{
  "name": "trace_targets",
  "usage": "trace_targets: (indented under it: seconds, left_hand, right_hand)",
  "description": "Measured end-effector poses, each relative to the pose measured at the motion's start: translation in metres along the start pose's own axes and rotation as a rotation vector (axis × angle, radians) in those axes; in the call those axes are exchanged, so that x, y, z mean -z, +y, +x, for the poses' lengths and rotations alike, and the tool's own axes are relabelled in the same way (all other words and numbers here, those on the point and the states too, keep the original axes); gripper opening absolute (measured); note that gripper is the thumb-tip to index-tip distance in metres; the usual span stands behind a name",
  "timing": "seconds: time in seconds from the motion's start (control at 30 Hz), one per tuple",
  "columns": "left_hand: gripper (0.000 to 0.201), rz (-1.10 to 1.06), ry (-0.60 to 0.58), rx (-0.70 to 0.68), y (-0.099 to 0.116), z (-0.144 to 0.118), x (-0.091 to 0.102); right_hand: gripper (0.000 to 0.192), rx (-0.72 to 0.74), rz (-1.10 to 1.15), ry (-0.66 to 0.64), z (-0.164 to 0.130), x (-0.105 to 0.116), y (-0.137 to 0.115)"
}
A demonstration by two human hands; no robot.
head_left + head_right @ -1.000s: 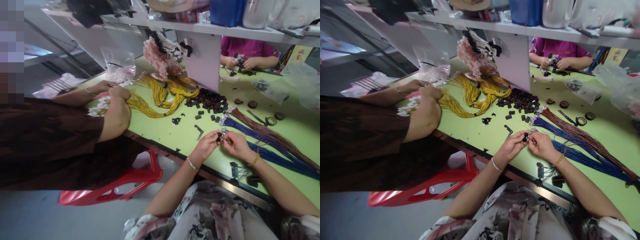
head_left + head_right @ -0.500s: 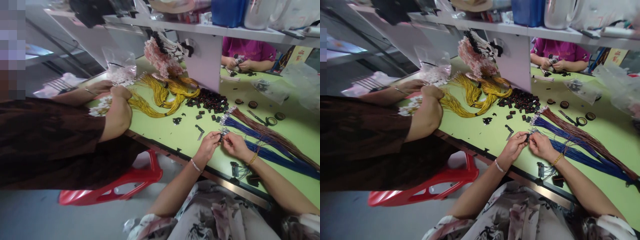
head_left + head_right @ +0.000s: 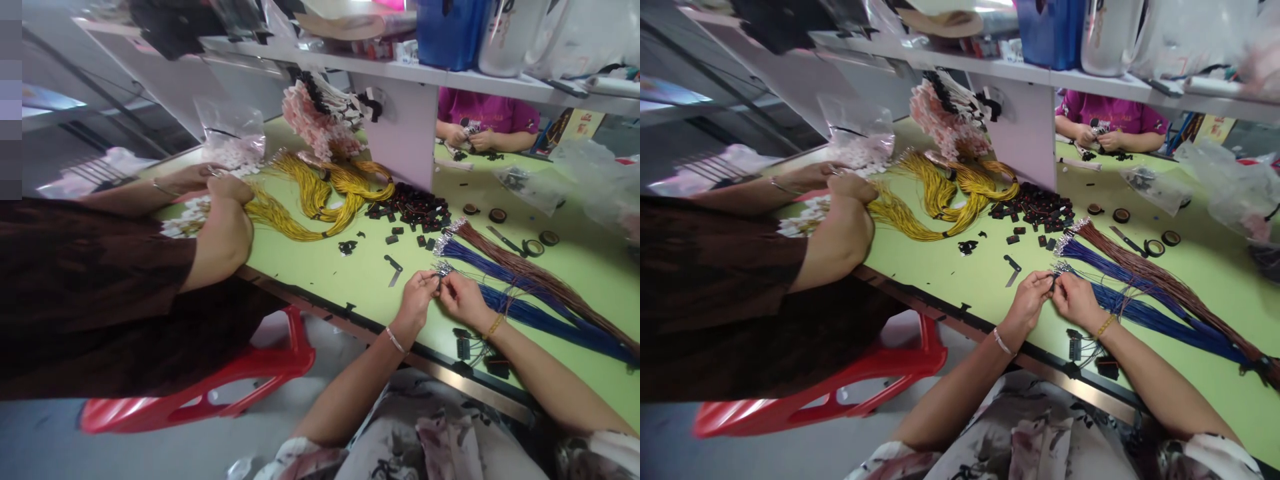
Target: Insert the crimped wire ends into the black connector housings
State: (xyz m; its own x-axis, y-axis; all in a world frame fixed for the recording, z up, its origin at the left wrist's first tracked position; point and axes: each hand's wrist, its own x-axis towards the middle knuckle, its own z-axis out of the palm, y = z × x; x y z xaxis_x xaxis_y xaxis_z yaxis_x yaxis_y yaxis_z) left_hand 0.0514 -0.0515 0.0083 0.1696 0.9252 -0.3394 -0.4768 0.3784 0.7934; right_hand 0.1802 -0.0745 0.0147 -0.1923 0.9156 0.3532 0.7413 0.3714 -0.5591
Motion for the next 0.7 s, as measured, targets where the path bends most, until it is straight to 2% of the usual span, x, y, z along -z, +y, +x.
trace_targets:
  seconds: [0.17,0.27,0.37,0.43,0.53,0.7]
  left_hand:
    - [0.026,0.026,0.006,0.043,0.005,0.005,0.001]
    - [0.025,0.045,-0.030,0.052,0.009,0.007,-0.001]
    - [0.027,0.078,-0.090,0.044,0.010,0.008,-0.007]
    - [0.027,0.078,-0.124,0.034,0.009,0.010,-0.012]
    - [0.028,0.043,-0.156,0.040,0.006,0.013,-0.015]
    - [0.031,0.007,-0.174,0.075,0.002,0.014,-0.011]
  right_hand:
    - [0.017,0.000,0.019,-0.110,0.018,0.021,0.014]
    - [0.016,-0.129,-0.214,-0.013,0.037,0.038,0.036]
    - [0.013,-0.227,-0.402,-0.069,0.048,0.046,0.058]
    - [0.015,-0.221,-0.374,-0.098,0.049,0.047,0.067]
    - [0.015,-0.203,-0.313,-0.076,0.047,0.049,0.071]
    - [0.010,-0.115,-0.442,-0.143,0.046,0.054,0.069]
